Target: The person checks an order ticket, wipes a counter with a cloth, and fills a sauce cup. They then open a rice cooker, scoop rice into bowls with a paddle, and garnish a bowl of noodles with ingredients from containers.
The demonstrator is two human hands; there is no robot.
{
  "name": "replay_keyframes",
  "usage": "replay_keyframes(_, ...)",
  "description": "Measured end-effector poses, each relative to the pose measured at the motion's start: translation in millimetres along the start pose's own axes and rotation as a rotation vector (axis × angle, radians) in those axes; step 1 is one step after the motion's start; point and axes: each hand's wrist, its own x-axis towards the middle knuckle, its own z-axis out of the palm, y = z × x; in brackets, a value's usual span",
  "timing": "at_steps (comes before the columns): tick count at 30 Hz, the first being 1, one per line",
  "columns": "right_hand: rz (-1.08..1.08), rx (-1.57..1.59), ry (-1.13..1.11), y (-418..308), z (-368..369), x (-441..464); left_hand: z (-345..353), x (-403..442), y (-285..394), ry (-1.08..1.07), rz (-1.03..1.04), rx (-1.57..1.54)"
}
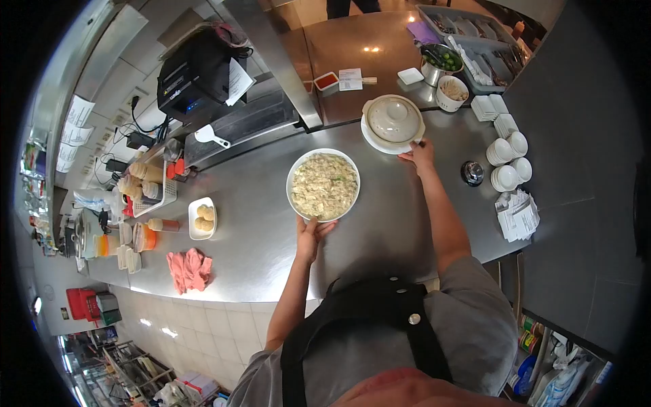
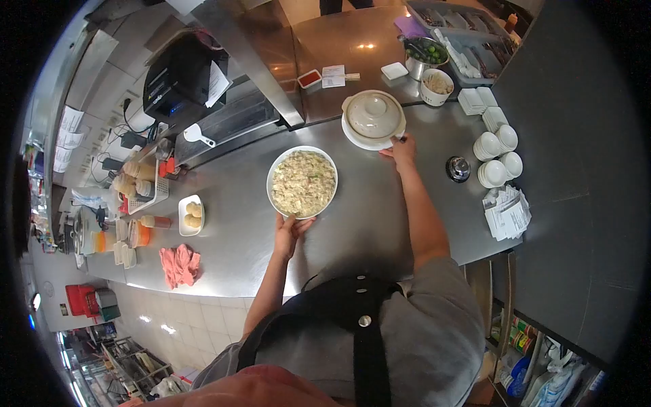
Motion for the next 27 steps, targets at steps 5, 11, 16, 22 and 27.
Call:
replay_keyframes(5,0.02,-0.008,0.023,-25.8,29.3,15.5,16.9,10.8,7.1,0.034,-0.042,0.013)
replay_keyframes(11,0.002,0.071,0.03,-31.5,74.5,81.4,44.7,38.1,12.5,-0.005,-0.033,0.057)
replay_keyframes(16,0.054,0.183,0.082,-52.0,109.7,108.2,67.5,64.4,16.9,-0.079,-0.077,0.101)
replay_keyframes(22,0.054,0.163,0.183,-74.6,141.4,119.1,79.1,91.2,12.4,-0.118,-0.121,0.107)
replay_keyframes(27,0.069,0.226,-0.055,-62.0,153.1,172.9,90.9,108.1,16.4,-0.153,-0.142,0.068)
